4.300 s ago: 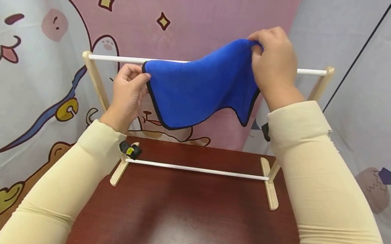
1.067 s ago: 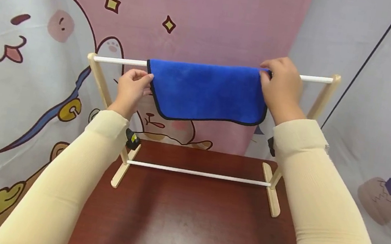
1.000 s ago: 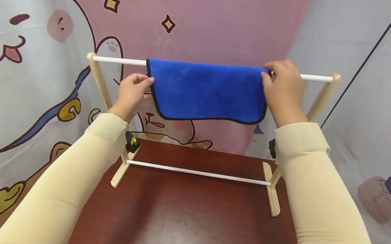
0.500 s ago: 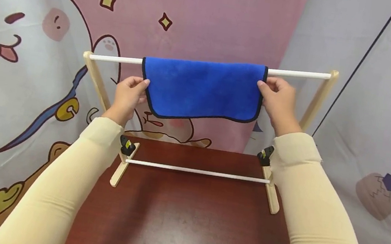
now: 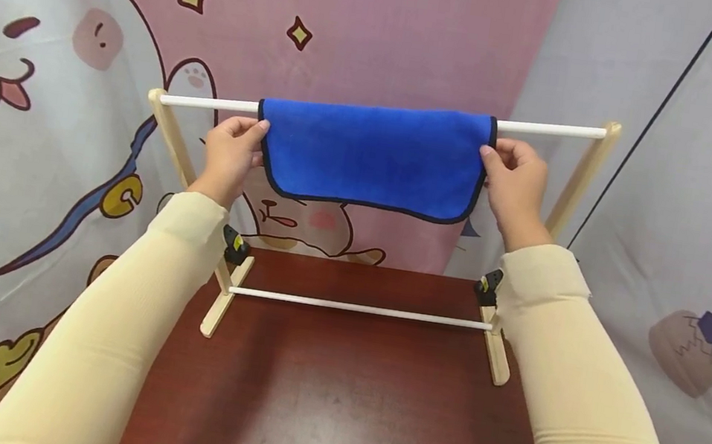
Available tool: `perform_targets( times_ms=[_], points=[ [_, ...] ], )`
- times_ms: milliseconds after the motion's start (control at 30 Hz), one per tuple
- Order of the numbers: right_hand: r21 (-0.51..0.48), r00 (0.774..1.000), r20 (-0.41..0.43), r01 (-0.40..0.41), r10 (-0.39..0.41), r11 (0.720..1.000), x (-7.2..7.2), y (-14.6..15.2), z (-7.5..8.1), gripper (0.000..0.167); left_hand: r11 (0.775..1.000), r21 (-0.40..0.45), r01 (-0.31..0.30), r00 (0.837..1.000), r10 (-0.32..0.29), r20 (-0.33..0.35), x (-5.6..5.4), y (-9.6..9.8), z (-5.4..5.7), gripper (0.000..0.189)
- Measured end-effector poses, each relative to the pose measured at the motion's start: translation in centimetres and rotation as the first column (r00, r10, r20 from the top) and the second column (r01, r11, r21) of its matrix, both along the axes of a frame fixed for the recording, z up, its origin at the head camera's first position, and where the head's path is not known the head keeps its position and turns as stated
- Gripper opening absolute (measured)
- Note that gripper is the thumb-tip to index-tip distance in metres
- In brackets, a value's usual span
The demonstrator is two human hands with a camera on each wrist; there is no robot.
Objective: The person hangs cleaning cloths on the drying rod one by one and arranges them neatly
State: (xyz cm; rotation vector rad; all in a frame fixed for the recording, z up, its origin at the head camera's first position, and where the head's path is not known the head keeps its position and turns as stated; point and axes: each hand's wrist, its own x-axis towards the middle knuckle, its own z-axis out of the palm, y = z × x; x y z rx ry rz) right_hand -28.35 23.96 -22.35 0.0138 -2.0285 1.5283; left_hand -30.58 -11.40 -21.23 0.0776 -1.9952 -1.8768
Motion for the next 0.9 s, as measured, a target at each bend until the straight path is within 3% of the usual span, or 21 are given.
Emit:
perform_targets(
  times_ms=[500, 900],
  points=[
    [-0.01, 0.999, 0.033, -0.024, 0.024, 1.0, 0.1, 0.0, -1.3, 0.013, 0.999, -0.02, 0.032, 0.999, -0.032, 0.01, 0.3, -0.4, -1.1, 0.021],
    [0.082, 0.998, 0.063, 0.017, -0.022, 0.996, 0.4, 0.0, -1.3, 0.025, 0.995, -0.087, 0.038, 0.999, -0.037, 0.013, 0.4, -0.8, -2.2, 0.025]
  ],
)
